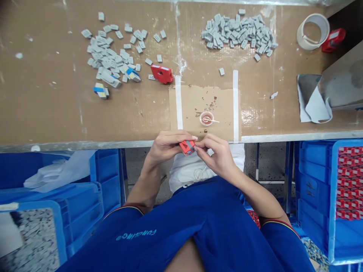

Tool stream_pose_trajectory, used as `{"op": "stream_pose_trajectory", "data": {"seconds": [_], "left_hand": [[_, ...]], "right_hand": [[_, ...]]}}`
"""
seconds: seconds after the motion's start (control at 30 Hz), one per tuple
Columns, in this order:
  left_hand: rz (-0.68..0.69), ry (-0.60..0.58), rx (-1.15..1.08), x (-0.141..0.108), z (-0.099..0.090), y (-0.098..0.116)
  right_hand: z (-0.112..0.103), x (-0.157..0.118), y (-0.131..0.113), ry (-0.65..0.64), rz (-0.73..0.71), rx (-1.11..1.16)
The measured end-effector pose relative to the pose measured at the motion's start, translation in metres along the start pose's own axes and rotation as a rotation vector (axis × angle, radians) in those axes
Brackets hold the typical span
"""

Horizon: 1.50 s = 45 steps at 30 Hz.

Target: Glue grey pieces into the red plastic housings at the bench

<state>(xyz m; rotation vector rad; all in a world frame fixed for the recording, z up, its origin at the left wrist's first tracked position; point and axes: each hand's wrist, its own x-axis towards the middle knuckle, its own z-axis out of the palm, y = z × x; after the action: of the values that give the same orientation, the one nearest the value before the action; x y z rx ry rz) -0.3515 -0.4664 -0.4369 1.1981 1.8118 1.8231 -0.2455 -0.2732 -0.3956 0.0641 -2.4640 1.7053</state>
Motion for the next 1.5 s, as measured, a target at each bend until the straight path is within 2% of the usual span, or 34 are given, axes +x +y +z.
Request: {"op": "stream_pose_trajectory", "data": {"seconds": [0.17,0.33,0.47,0.67,0.93,1.03,1.2,1.37,1.5], "left_hand": [[0.001,-0.029,-0.001,0.0,-0.003,0.0],[-0.061,-0.07,-0.051,-0.002,-0.004,0.0],[-0.118,-0.04,-0.091,-0.002,-0.004,-0.002],[-0.128,-0.016,-0.103,-0.001,-0.003,-0.001],[-0.18,-0.001,-0.141,-0.002,-0.004,0.002],[-0.201,0.032,-0.157,-0.004,-0.005,0.003],[-0.225,0.009,-0.211,-0.005,-0.001,0.003],[-0.156,0.148,-0.224,-0.005,0.009,-0.002],[-0.163,0.15,-0.208,-0.004,0.009,-0.002]], "right_hand": [[0.003,-0.002,0.004,0.018,0.036,0.047],[-0.003,-0.005,0.003,-0.031,-0.022,0.044],[-0.006,-0.005,0.005,-0.072,-0.06,0.0],[-0.006,-0.003,0.001,-0.081,-0.127,-0.087],[-0.01,0.007,-0.006,-0.188,-0.123,-0.181],[-0.007,0.007,-0.007,-0.172,-0.136,-0.182],[-0.005,0.003,-0.006,-0.111,-0.158,-0.18],[-0.005,0.003,-0.007,0.017,-0.156,-0.273],[0.0,0.004,-0.011,0.034,-0.176,-0.323]]}}
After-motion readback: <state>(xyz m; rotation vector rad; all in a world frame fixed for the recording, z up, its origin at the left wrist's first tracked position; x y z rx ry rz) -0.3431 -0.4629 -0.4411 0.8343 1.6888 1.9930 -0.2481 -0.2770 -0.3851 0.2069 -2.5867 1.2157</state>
